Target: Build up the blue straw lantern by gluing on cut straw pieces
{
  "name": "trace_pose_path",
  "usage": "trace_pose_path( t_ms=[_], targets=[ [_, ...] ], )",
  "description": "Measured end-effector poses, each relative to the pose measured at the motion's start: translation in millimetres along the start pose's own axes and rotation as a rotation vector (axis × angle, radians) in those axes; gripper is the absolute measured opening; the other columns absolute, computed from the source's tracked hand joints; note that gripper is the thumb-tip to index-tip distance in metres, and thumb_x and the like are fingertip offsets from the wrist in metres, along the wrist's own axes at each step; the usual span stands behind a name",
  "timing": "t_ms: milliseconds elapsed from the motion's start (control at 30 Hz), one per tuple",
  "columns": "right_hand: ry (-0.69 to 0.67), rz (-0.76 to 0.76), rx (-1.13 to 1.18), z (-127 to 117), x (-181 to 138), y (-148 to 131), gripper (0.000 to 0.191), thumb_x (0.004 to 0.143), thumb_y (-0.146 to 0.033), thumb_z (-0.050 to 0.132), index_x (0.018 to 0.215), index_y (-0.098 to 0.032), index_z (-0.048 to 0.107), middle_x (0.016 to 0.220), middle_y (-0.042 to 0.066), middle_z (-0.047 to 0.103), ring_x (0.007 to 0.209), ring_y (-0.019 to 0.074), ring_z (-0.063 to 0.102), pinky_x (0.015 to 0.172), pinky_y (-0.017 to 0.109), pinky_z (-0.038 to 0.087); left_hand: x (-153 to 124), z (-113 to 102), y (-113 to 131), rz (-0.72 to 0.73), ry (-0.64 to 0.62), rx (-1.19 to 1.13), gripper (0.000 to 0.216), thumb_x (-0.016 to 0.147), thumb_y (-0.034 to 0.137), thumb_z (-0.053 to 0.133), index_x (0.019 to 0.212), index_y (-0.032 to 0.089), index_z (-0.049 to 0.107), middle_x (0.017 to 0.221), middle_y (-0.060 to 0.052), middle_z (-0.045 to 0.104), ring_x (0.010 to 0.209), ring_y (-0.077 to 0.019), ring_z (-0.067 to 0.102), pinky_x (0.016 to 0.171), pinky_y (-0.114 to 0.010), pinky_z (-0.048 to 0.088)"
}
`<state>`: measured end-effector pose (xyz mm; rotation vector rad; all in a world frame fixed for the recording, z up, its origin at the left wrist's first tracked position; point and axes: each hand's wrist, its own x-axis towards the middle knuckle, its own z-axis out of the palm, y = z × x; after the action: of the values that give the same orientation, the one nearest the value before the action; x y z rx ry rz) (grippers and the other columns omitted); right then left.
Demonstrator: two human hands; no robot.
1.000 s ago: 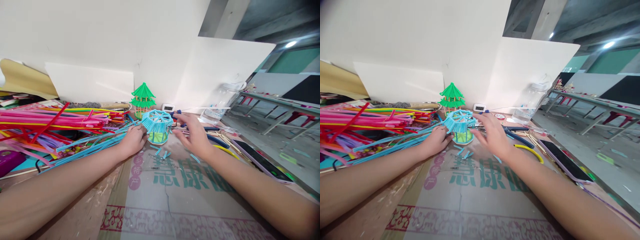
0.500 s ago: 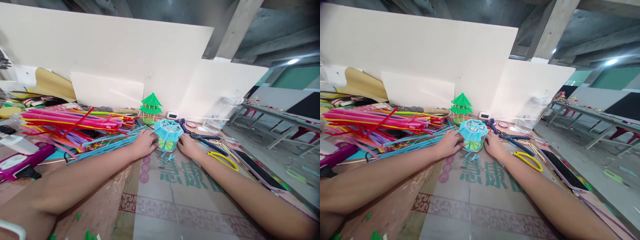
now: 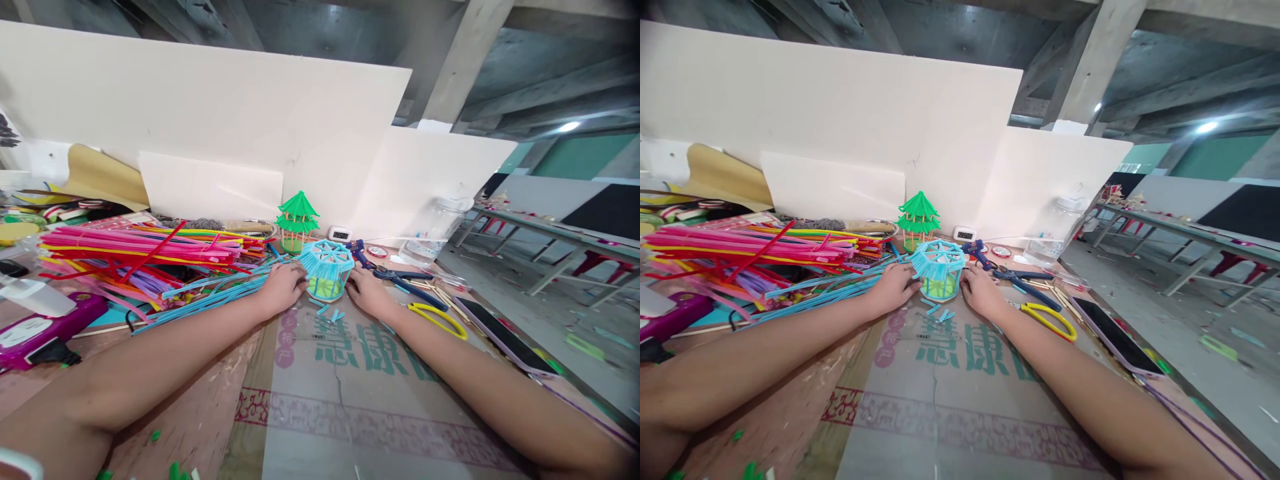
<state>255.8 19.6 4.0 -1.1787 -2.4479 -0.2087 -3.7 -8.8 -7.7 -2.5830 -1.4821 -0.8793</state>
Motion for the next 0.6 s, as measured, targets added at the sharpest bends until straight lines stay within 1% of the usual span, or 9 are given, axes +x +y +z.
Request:
trace_pose_path(
  t_ms=[100,167,300,400,467,600],
  targets=[
    [-0.002,-0.002,0.001,-0.5,-0.1,-0.4,0.017,0.091,-0.014,0.045,0.093,-0.015,0.062,0.102,0.013,0.063,0.099,0.025,0.056,0.089,0.038,0.045,0.5,2.2,-4.2,-0.023,0.013,0.005,0.022,0.093,0.029,0.053,0.103,0.016,0.069,0.113,-0.014,0.068,0.112,-0.0287,0.06,0.099,-0.047,0.041],
    [0.002,-0.003,0.002,-0.1,-0.3,-0.3,0.017,0.092,-0.014,0.046,0.093,-0.015,0.062,0.102,0.013,0.063,0.099,0.025,0.056,0.089,0.038,0.044,0.9,2.7,-5.7,-0.022,0.017,0.007,0.023,0.093,0.029,0.053,0.103,0.016,0.069,0.114,-0.014,0.067,0.114,-0.0286,0.059,0.099,-0.047,0.042],
    [0.008,-0.002,0.006,1.2,-0.3,0.4,0.018,0.093,-0.015,0.045,0.097,-0.015,0.063,0.107,0.014,0.062,0.103,0.0255,0.054,0.093,0.039,0.043,2.4,0.1,-5.1,0.005,0.026,-0.021,0.022,0.093,0.031,0.054,0.094,0.017,0.071,0.105,-0.011,0.068,0.106,-0.0252,0.061,0.095,-0.042,0.045],
    [0.006,-0.002,0.014,1.8,-0.1,1.2,0.019,0.093,-0.014,0.045,0.1,-0.014,0.063,0.111,0.014,0.061,0.108,0.0256,0.053,0.097,0.04,0.041,3.3,-3.5,-2.4,0.011,0.095,-0.113,0.021,0.092,0.032,0.057,0.088,0.017,0.071,0.102,-0.008,0.067,0.102,-0.0219,0.061,0.092,-0.038,0.045],
    [0.001,0.0,0.021,1.5,-0.1,1.2,0.018,0.092,-0.014,0.045,0.098,-0.015,0.062,0.11,0.013,0.062,0.107,0.0251,0.053,0.097,0.039,0.041,3.3,-5.4,0.0,-0.001,0.134,-0.157,0.021,0.092,0.032,0.058,0.087,0.018,0.072,0.1,-0.007,0.067,0.1,-0.0209,0.061,0.09,-0.037,0.045],
    [0.002,0.008,0.035,0.2,-1.1,0.2,0.016,0.091,-0.013,0.046,0.095,-0.016,0.062,0.106,0.012,0.062,0.103,0.0238,0.054,0.092,0.037,0.043,2.2,-7.0,4.3,0.002,0.161,-0.178,0.02,0.091,0.033,0.059,0.087,0.017,0.072,0.097,-0.007,0.066,0.097,-0.0206,0.061,0.088,-0.036,0.045]
  ],
)
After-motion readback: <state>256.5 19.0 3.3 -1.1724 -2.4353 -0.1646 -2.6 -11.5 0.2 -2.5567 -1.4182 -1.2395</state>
